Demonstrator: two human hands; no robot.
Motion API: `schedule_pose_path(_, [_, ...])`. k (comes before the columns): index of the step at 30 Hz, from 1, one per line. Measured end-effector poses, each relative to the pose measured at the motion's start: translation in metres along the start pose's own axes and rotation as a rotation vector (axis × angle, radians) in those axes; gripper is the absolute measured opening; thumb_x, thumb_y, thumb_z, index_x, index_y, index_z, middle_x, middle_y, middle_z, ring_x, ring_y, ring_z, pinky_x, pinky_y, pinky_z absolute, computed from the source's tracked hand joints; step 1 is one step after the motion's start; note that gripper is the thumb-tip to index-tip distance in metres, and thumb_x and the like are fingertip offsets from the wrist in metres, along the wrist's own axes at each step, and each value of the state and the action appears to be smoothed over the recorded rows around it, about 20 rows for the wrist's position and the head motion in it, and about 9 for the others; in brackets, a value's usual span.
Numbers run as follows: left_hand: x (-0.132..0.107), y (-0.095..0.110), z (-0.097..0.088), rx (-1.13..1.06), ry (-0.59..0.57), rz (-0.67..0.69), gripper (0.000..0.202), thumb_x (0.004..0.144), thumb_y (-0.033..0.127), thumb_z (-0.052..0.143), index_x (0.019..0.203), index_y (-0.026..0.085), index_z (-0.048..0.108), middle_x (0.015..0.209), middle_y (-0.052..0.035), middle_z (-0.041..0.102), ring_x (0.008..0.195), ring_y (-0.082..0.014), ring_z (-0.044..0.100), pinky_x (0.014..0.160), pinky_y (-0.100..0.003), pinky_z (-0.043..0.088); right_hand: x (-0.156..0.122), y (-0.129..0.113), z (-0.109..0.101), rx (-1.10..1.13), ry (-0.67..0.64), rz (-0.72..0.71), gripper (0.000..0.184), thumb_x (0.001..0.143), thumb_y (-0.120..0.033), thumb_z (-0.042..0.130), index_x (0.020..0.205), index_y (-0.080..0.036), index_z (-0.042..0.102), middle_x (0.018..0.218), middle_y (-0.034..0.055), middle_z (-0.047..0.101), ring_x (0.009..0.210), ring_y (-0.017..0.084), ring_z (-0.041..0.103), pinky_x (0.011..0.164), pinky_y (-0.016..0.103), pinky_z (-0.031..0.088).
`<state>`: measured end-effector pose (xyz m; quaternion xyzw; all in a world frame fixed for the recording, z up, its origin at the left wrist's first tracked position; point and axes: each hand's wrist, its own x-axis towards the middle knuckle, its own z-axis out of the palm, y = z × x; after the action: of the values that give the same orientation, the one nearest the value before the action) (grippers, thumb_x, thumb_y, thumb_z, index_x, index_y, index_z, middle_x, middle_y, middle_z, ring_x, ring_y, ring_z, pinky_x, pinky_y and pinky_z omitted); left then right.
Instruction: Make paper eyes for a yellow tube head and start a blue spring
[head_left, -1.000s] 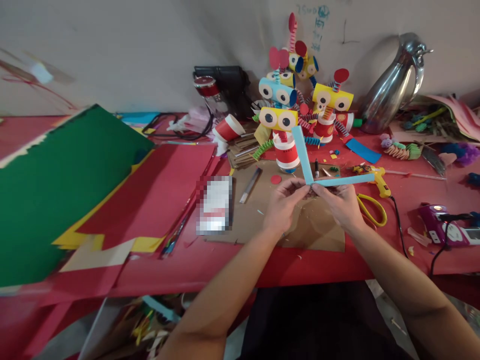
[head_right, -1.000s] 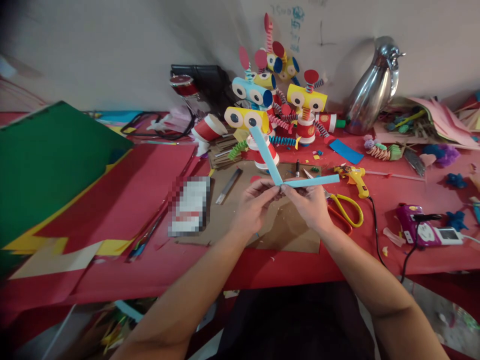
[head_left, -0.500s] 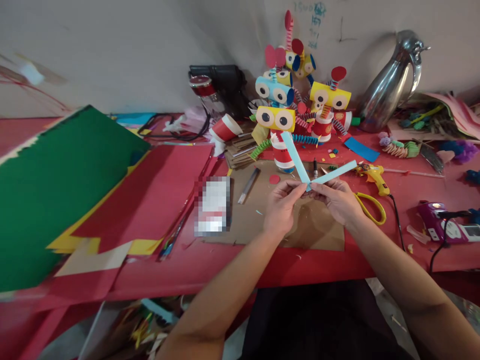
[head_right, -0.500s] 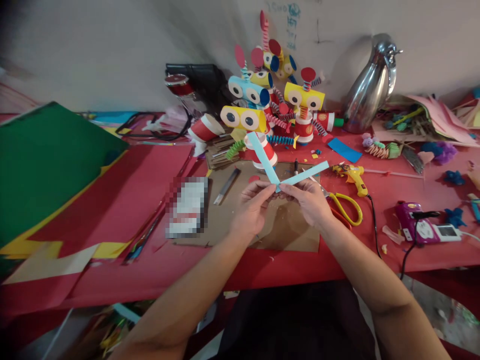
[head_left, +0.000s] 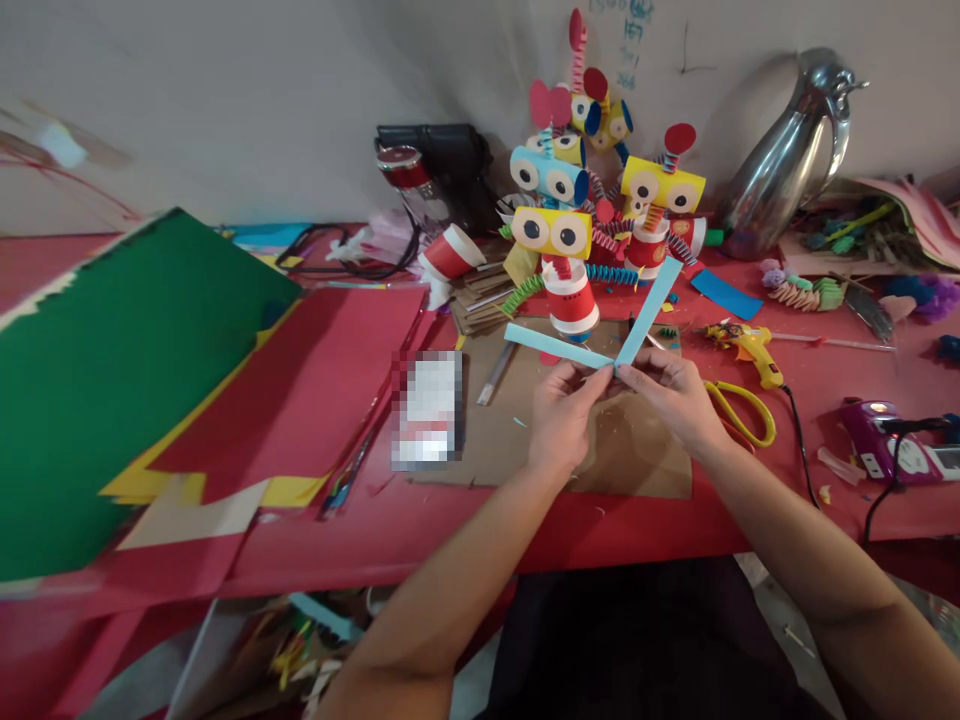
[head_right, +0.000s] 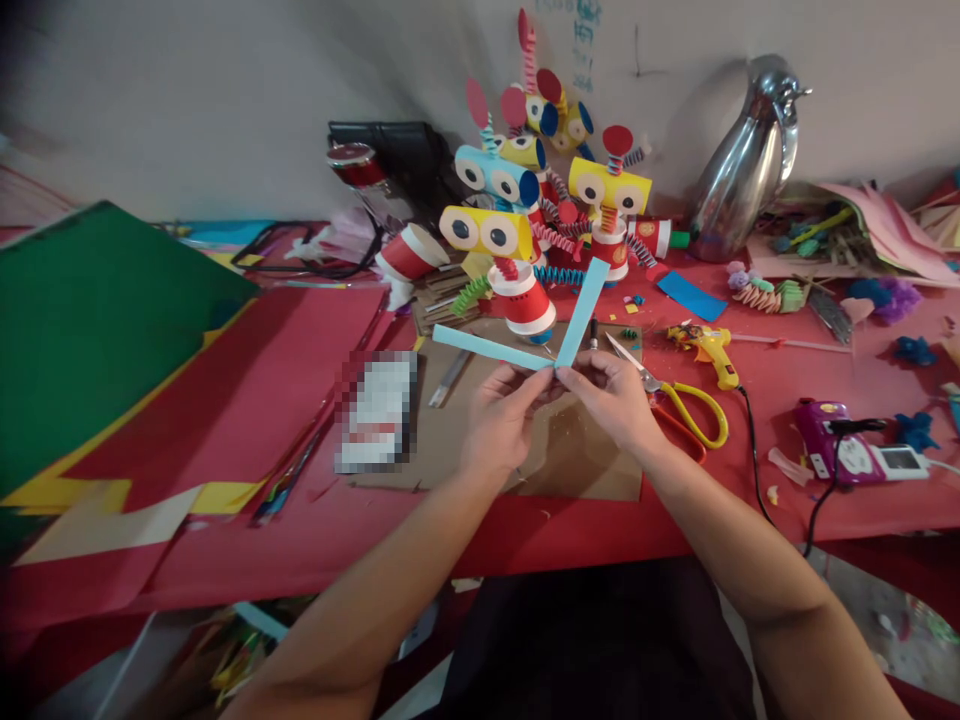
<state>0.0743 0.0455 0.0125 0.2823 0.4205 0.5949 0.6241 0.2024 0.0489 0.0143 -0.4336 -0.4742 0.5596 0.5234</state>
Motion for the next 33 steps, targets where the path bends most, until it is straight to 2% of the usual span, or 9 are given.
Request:
schedule_pose_path(3, [-0.0014,-0.0014,0.0003,-0.022,-0.025,-0.030,0.030,0.053,0.032,0.091,0.069,0.018,0.070,0.070,-0.0007,0.074,0.071,-0.0182,0.073,0.075,-0.035,0.060,-0.0015,-0.0006,0.0013,-0.046,0.025,-0.025,0.034,0.069,-0.053,0.081,0.071,-0.021,0.070,0.068,-0.0010,0.068,0.067,0.015,0.063,0.071,0.031,0.052])
schedule_pose_path(7, [-0.0032,-0.0017,0.0011,-0.053,-0.034,-0.048,0.029,0.052,0.028,0.092,0.072,0.019,0.073,0.074,-0.0003,0.076,0.072,-0.0177,0.074,0.076,-0.033,0.061,-0.0015,-0.0029,0.0001,-0.046,0.056,-0.028,0.031,0.069,-0.050,0.081,0.070,-0.021,0.071,0.067,-0.0016,0.066,0.067,0.014,0.060,0.066,0.028,0.049])
schedule_pose_path(13, [-0.0035,-0.0007,0.0018,-0.122,-0.069,-0.132,0.025,0.052,0.027,0.091,0.068,0.018,0.073,0.073,-0.0020,0.078,0.071,-0.0191,0.075,0.072,-0.032,0.062,0.0007,-0.0048,-0.0007,0.054,0.011,0.086,0.030,0.067,-0.050,0.082,0.067,-0.021,0.073,0.063,-0.0016,0.066,0.064,0.013,0.059,0.068,0.029,0.049])
schedule_pose_path(18, [-0.0031,-0.0020,0.0020,-0.175,-0.038,-0.148,0.025,0.050,0.023,0.091,0.066,0.019,0.072,0.074,-0.0006,0.079,0.066,-0.0157,0.074,0.068,-0.026,0.061,-0.0005,-0.0087,0.0005,0.027,0.018,0.041,0.032,0.067,-0.052,0.082,0.068,-0.022,0.074,0.063,-0.0017,0.066,0.065,0.014,0.059,0.071,0.031,0.051])
schedule_pose_path(21, [-0.0031,-0.0052,0.0021,-0.178,-0.040,-0.142,0.024,0.051,0.024,0.090,0.066,0.020,0.072,0.075,0.0004,0.079,0.067,-0.0149,0.074,0.068,-0.026,0.061,-0.0009,-0.0087,0.0000,0.076,0.001,0.071,0.032,0.065,-0.052,0.083,0.067,-0.022,0.074,0.061,-0.0021,0.064,0.064,0.013,0.058,0.071,0.031,0.051])
schedule_pose_path(23, [-0.0030,-0.0066,0.0018,-0.155,-0.041,-0.125,0.023,0.053,0.025,0.090,0.067,0.021,0.072,0.075,0.0005,0.078,0.069,-0.0156,0.074,0.070,-0.027,0.060,-0.0008,-0.0071,-0.0009,0.089,-0.004,0.083,0.032,0.065,-0.052,0.083,0.067,-0.022,0.074,0.062,-0.0019,0.064,0.065,0.014,0.058,0.071,0.031,0.050])
schedule_pose_path(26, [-0.0027,-0.0064,0.0012,-0.096,-0.022,-0.088,0.025,0.053,0.025,0.091,0.069,0.020,0.072,0.073,0.0006,0.077,0.071,-0.0153,0.073,0.073,-0.028,0.059,-0.0004,-0.0039,-0.0023,-0.011,0.039,0.015,0.031,0.067,-0.052,0.082,0.069,-0.022,0.074,0.068,-0.0009,0.065,0.069,0.015,0.057,0.071,0.030,0.048])
schedule_pose_path(30, [-0.0045,-0.0044,0.0014,0.033,-0.011,-0.061,0.026,0.054,0.030,0.091,0.070,0.019,0.074,0.070,-0.0005,0.076,0.064,-0.0138,0.070,0.067,-0.027,0.057,0.0008,-0.0004,-0.0053,-0.134,0.040,-0.081,0.030,0.073,-0.050,0.078,0.071,-0.021,0.074,0.072,0.0004,0.065,0.072,0.016,0.057,0.070,0.031,0.047])
schedule_pose_path(33, [-0.0074,-0.0041,0.0017,0.138,0.004,0.026,0.022,0.059,0.033,0.089,0.071,0.019,0.076,0.068,-0.0006,0.075,0.060,-0.0133,0.067,0.062,-0.026,0.055,0.0014,0.0003,-0.0068,-0.221,0.036,-0.130,0.029,0.077,-0.048,0.075,0.070,-0.020,0.073,0.069,0.0001,0.062,0.069,0.015,0.055,0.069,0.031,0.045])
